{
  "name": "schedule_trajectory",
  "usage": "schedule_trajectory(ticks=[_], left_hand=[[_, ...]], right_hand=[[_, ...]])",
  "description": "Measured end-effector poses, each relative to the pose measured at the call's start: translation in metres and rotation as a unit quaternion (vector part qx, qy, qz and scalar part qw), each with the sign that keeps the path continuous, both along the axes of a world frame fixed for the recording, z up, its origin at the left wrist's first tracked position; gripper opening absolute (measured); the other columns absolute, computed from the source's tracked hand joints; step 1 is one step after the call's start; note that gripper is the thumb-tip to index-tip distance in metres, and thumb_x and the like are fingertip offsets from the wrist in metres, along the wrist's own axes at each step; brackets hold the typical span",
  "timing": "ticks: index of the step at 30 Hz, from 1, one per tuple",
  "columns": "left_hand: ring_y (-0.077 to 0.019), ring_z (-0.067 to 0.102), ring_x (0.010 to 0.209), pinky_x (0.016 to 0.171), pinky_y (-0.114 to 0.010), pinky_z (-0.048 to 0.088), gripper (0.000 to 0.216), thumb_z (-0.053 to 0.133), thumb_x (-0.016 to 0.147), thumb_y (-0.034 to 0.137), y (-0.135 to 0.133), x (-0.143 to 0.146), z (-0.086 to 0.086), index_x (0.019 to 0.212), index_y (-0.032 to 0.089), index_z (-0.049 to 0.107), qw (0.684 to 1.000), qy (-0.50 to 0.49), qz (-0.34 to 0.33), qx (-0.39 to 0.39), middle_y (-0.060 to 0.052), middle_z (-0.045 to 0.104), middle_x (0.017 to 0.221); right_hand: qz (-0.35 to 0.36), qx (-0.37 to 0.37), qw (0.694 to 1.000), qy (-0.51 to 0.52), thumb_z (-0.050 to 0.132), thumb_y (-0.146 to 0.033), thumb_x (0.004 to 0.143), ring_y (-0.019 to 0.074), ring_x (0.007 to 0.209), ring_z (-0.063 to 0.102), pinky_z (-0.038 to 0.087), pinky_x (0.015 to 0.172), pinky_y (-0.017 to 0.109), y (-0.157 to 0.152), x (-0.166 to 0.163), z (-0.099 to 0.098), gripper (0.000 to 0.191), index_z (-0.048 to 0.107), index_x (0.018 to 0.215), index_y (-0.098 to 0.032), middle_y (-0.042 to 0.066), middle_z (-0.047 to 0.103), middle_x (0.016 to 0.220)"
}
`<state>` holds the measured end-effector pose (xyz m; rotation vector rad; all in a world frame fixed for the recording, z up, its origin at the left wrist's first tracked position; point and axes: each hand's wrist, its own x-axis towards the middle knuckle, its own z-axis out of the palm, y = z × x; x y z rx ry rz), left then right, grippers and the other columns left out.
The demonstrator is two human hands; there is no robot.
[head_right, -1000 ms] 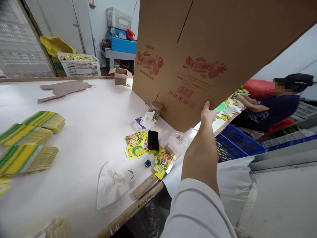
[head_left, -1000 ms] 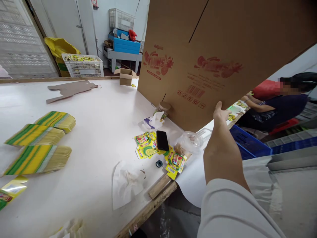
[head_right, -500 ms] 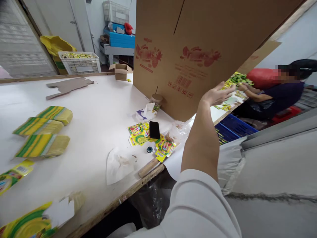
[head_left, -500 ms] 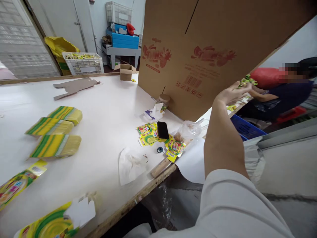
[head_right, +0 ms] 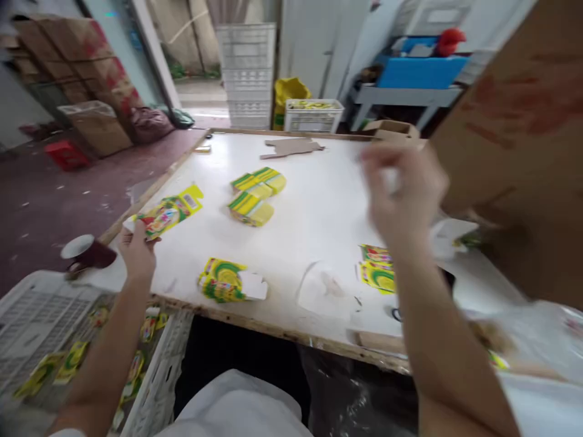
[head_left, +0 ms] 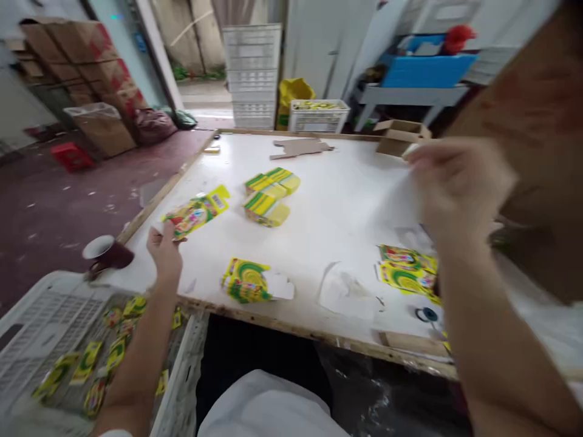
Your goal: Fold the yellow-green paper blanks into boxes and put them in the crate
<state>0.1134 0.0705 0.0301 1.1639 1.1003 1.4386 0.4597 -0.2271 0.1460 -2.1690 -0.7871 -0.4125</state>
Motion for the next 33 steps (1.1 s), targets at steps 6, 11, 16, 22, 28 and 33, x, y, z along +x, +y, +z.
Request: schedule_trajectory(ticks=[6,11,16,22,28,33], left_hand=[[-0.0084,0.061,0.058,0.048,-0.016,0.049,0.04,0.082,0.074,0.048,-0.086,-0.043,-0.011,0.087,0.018,0.061,0.995,-0.08,-0.048,0.042,0.001,0.068,0.079],[-0.0107,0.066,0.081,0.077,-0.019,0.055,0.028,0.079,0.081,0.041,-0.133,-0.073,-0.026,0.093,0.019,0.067,0.995,-0.046,-0.006,0.087,-0.001,0.07,0.091],[-0.0126,0.065,0.077,0.073,-0.022,0.055,0.033,0.081,0.078,0.045,-0.154,-0.09,-0.03,0.092,0.018,0.068,0.998,-0.044,-0.025,0.042,-0.001,0.069,0.085],[-0.015,0.067,0.091,0.084,-0.031,0.057,0.065,0.091,0.062,0.051,-0.181,-0.08,-0.025,0.114,0.028,0.06,0.962,-0.267,-0.027,-0.061,0.0,0.067,0.107],[-0.0203,0.07,0.086,0.089,-0.038,0.055,0.058,0.074,0.076,0.064,-0.205,-0.066,-0.02,0.107,0.015,0.067,0.895,-0.387,-0.074,-0.207,-0.007,0.071,0.094],[-0.0216,0.07,0.079,0.081,-0.036,0.057,0.063,0.065,0.076,0.075,-0.204,-0.066,-0.023,0.098,0.016,0.069,0.921,-0.36,-0.036,-0.142,-0.005,0.067,0.08]], right_hand=[[0.4,0.141,0.898,-0.113,0.061,-0.024,0.095,0.0208,0.096,0.067,0.057,0.085,0.037,0.081,-0.197,-0.081,0.019,0.065,0.113,-0.024,0.007,0.07,0.102],[0.409,0.14,0.901,-0.024,0.058,-0.025,0.096,0.0242,0.107,0.063,0.056,0.091,0.041,0.101,-0.251,-0.115,0.034,0.056,0.13,-0.023,0.011,0.067,0.114],[0.399,0.114,0.907,-0.069,0.067,-0.032,0.091,0.0308,0.124,0.055,0.047,0.104,0.051,0.091,-0.249,-0.119,0.043,0.057,0.131,-0.021,0.014,0.062,0.126],[0.436,0.141,0.887,-0.059,0.072,-0.018,0.087,0.0166,0.077,0.063,0.051,0.074,0.03,0.067,-0.258,-0.127,0.018,0.065,0.102,-0.023,0.0,0.067,0.082],[0.559,0.133,0.815,-0.079,0.061,-0.003,0.089,0.0183,0.087,0.063,0.049,0.087,0.035,0.035,-0.303,-0.159,0.026,0.063,0.104,-0.024,0.002,0.069,0.087],[0.583,0.074,0.797,0.138,0.069,-0.023,0.09,0.0212,0.101,0.066,0.055,0.086,0.036,0.021,-0.317,-0.165,0.034,0.057,0.122,-0.022,0.008,0.07,0.111]])
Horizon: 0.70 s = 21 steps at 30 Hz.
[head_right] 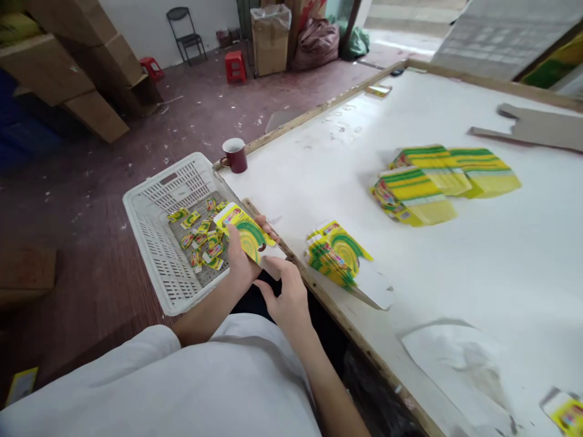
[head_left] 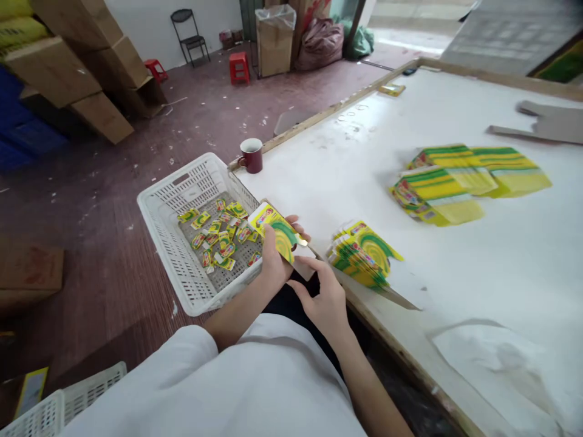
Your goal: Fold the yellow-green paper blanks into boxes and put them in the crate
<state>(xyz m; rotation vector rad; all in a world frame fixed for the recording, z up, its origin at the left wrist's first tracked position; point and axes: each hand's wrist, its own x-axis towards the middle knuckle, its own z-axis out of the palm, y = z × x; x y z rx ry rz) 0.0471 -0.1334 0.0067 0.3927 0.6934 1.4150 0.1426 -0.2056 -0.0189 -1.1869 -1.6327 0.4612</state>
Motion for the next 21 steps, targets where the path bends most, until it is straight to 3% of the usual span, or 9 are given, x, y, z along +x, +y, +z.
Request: schedule_trajectory(ticks=[4,9,13,17,19,21], left_hand=[[-0.0262,0.071,0.09,0.08,-0.038,0.058,0.073,0.062,0.071,0.084,-0.007,0.005,-0.005,0.102,0.018,0.068,0.997,0.07,-0.034,0.029,-0.008,0.071,0.087],[-0.0262,0.07,0.093,0.087,-0.04,0.057,0.077,0.07,0.063,0.084,-0.012,0.005,-0.005,0.104,0.018,0.069,0.992,0.076,-0.093,0.036,-0.009,0.072,0.094],[-0.0194,0.065,0.078,0.082,-0.036,0.057,0.07,0.07,0.063,0.083,-0.004,0.005,0.001,0.091,0.019,0.066,0.994,0.048,-0.074,0.068,-0.003,0.062,0.08],[-0.0131,0.049,0.059,0.079,-0.035,0.055,0.073,0.057,0.062,0.093,0.0,0.013,0.007,0.075,0.021,0.054,0.993,0.087,-0.013,0.073,0.003,0.043,0.065],[-0.0146,0.051,0.063,0.079,-0.035,0.055,0.08,0.051,0.056,0.099,0.001,0.011,0.011,0.078,0.022,0.057,0.991,0.109,-0.011,0.081,0.001,0.047,0.068],[-0.0208,0.061,0.08,0.085,-0.039,0.056,0.094,0.038,0.052,0.105,0.005,-0.002,0.018,0.089,0.023,0.064,0.987,0.129,-0.029,0.095,-0.005,0.059,0.083]], right_hand=[[-0.029,-0.087,0.978,0.185,0.069,-0.023,0.089,0.0181,0.097,0.068,0.058,0.083,0.033,0.001,-0.012,0.005,0.033,0.055,0.119,-0.022,0.007,0.069,0.108],[-0.041,-0.091,0.948,0.303,0.069,-0.018,0.087,0.0113,0.079,0.065,0.057,0.071,0.023,0.007,-0.014,0.0,0.031,0.054,0.114,-0.024,-0.001,0.064,0.088],[-0.008,-0.12,0.954,0.274,0.067,-0.02,0.088,0.0124,0.078,0.065,0.058,0.074,0.026,0.007,-0.006,-0.004,0.041,0.053,0.126,-0.024,-0.001,0.065,0.087],[0.019,-0.119,0.971,0.207,0.066,-0.024,0.09,0.0148,0.08,0.067,0.058,0.074,0.028,0.005,-0.007,-0.001,0.035,0.059,0.124,-0.023,0.002,0.069,0.093],[0.004,-0.094,0.98,0.176,0.065,-0.022,0.091,0.0146,0.08,0.066,0.058,0.072,0.027,0.004,-0.004,0.006,0.031,0.062,0.122,-0.023,0.003,0.068,0.093],[-0.028,-0.054,0.99,0.125,0.062,-0.017,0.093,0.0148,0.082,0.066,0.057,0.073,0.027,0.002,0.006,0.017,0.029,0.064,0.121,-0.024,0.003,0.068,0.094]])
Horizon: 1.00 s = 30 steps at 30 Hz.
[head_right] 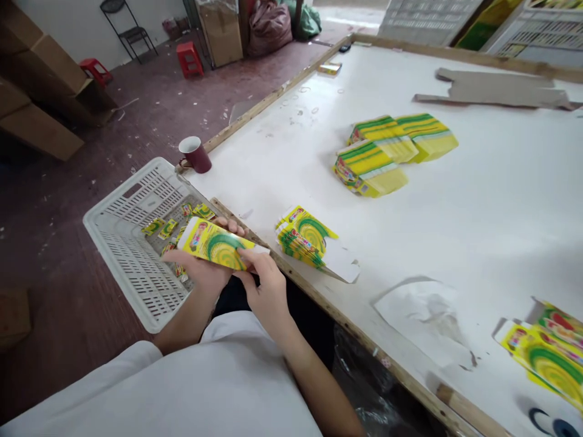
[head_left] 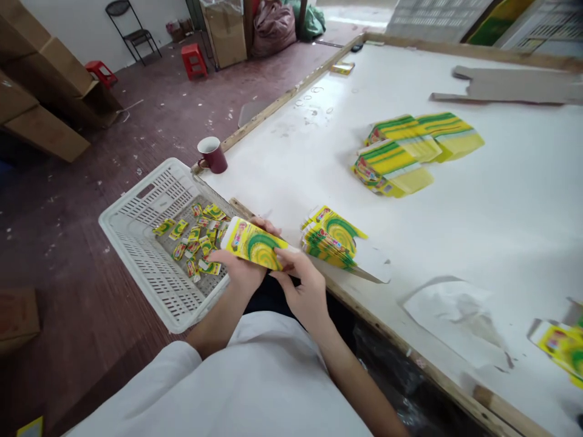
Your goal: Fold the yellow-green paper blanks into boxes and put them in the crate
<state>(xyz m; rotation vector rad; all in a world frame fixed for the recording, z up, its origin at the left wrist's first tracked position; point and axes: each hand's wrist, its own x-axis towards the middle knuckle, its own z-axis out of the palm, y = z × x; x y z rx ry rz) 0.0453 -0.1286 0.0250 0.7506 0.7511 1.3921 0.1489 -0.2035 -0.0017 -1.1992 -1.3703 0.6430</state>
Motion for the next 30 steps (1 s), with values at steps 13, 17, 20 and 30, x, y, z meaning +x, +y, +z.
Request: schedule_trajectory(ticks=[13,17,20,30], left_hand=[[-0.0307,0.064,0.118,0.1,-0.042,0.053,0.087,0.082,0.073,0.03,-0.001,-0.026,0.014,0.148,0.025,0.039,0.739,0.588,-0.217,0.248,-0.012,0.06,0.135],[-0.0277,0.069,0.106,0.09,-0.038,0.057,0.089,0.08,0.072,0.028,-0.011,-0.02,0.0,0.149,0.027,0.034,0.745,0.568,-0.221,0.27,-0.011,0.062,0.131],[-0.0283,0.067,0.111,0.091,-0.039,0.056,0.093,0.078,0.075,0.026,-0.014,-0.022,-0.005,0.152,0.03,0.026,0.736,0.548,-0.239,0.317,-0.012,0.059,0.134],[-0.0268,0.066,0.102,0.078,-0.037,0.056,0.063,0.072,0.076,0.021,-0.013,-0.025,-0.007,0.129,0.026,0.037,0.69,0.539,-0.236,0.421,-0.009,0.059,0.111]], right_hand=[[-0.113,0.12,0.962,-0.218,0.063,-0.02,0.094,0.0207,0.119,0.058,0.035,0.119,0.046,-0.001,0.055,0.028,0.04,0.058,0.132,-0.033,0.003,0.066,0.113],[-0.139,0.007,0.987,0.083,0.059,-0.046,0.096,0.0266,0.138,0.048,0.045,0.113,0.048,-0.009,0.041,0.002,0.062,0.038,0.151,-0.027,0.012,0.05,0.147],[0.043,-0.146,0.948,0.28,0.043,-0.061,0.098,0.0256,0.131,0.057,0.051,0.108,0.045,-0.008,0.032,-0.007,0.06,0.049,0.144,-0.022,0.013,0.058,0.142],[0.266,-0.2,0.867,0.371,0.062,-0.065,0.088,0.0257,0.141,0.049,0.046,0.114,0.047,0.008,0.039,-0.002,0.074,0.047,0.15,-0.028,0.008,0.05,0.152]])
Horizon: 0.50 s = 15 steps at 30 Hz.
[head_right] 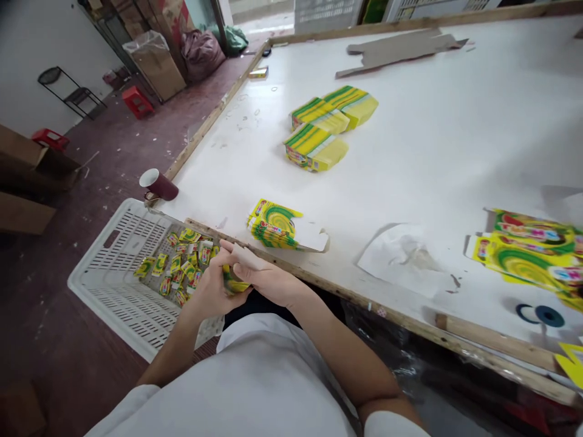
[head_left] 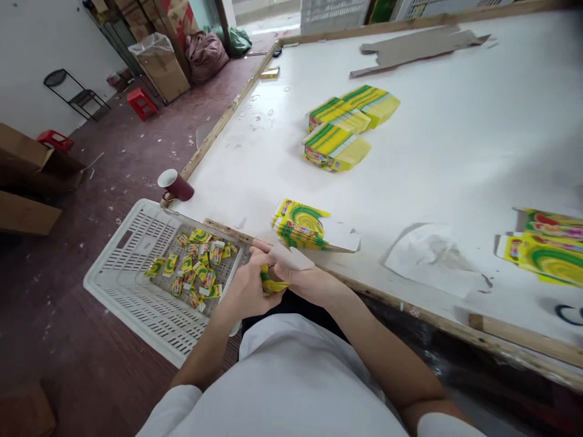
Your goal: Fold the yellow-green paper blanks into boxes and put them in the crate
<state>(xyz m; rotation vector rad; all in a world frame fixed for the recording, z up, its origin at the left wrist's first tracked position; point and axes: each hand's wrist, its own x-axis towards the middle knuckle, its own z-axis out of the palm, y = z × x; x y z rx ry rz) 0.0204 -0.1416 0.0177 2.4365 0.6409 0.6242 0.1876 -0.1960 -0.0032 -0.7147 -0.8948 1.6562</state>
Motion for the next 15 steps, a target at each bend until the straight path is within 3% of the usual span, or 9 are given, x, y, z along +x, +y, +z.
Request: schedule_trajectory(ticks=[2,4,7,9,11,13,15], left_hand=[[-0.0234,0.066,0.092,0.073,-0.035,0.055,0.064,0.07,0.072,0.017,0.001,0.0,0.001,0.126,0.026,0.036,1.0,0.009,-0.007,-0.029,-0.006,0.058,0.108],[-0.022,0.064,0.09,0.074,-0.034,0.054,0.076,0.07,0.069,0.016,0.002,0.001,0.0,0.133,0.025,0.03,0.997,0.02,-0.017,-0.072,-0.007,0.056,0.112],[-0.0252,0.061,0.104,0.082,-0.038,0.055,0.087,0.069,0.068,0.016,0.004,0.003,-0.005,0.141,0.023,0.022,0.998,0.01,-0.009,-0.069,-0.013,0.049,0.122],[-0.0282,0.056,0.116,0.09,-0.042,0.054,0.081,0.07,0.071,0.018,0.004,0.005,-0.007,0.139,0.022,0.025,1.0,0.0,0.026,-0.018,-0.014,0.047,0.125],[-0.03,0.051,0.123,0.097,-0.046,0.051,0.073,0.074,0.075,0.022,0.003,0.007,-0.008,0.135,0.022,0.032,0.997,0.016,0.071,0.027,-0.014,0.047,0.126],[-0.0291,0.052,0.121,0.1,-0.047,0.05,0.065,0.077,0.079,0.029,0.003,0.007,-0.005,0.132,0.023,0.04,0.993,0.038,0.101,0.044,-0.013,0.051,0.124],[-0.027,0.057,0.113,0.097,-0.045,0.052,0.058,0.077,0.08,0.034,0.004,0.005,-0.002,0.129,0.024,0.046,0.992,0.034,0.111,0.044,-0.011,0.057,0.119]], right_hand=[[-0.064,0.055,0.993,-0.082,0.056,-0.069,0.089,0.0261,0.144,0.044,0.042,0.116,0.047,-0.003,-0.001,-0.004,0.079,0.041,0.155,-0.027,0.009,0.044,0.156],[-0.12,0.129,0.968,-0.181,0.059,-0.063,0.091,0.026,0.148,0.038,0.038,0.119,0.046,-0.008,-0.002,-0.006,0.083,0.03,0.159,-0.026,0.011,0.037,0.16],[-0.151,0.215,0.909,-0.324,0.055,-0.03,0.099,0.0219,0.149,0.036,0.038,0.12,0.041,-0.014,-0.002,-0.007,0.069,0.023,0.161,-0.029,0.008,0.032,0.162],[-0.194,0.229,0.872,-0.386,0.044,-0.013,0.099,0.0196,0.146,0.041,0.043,0.117,0.038,-0.014,-0.001,-0.01,0.062,0.034,0.157,-0.032,0.005,0.037,0.16],[-0.261,0.211,0.85,-0.406,0.039,-0.006,0.096,0.0192,0.142,0.047,0.045,0.116,0.037,-0.013,-0.001,-0.014,0.063,0.04,0.154,-0.032,0.005,0.043,0.157],[-0.31,0.191,0.841,-0.399,0.04,-0.007,0.097,0.0197,0.14,0.05,0.044,0.116,0.039,-0.01,-0.001,-0.017,0.064,0.036,0.157,-0.03,0.008,0.049,0.153],[-0.306,0.203,0.839,-0.401,0.048,-0.016,0.098,0.0227,0.144,0.045,0.045,0.116,0.04,-0.01,0.0,-0.019,0.066,0.028,0.16,-0.025,0.013,0.044,0.156]])
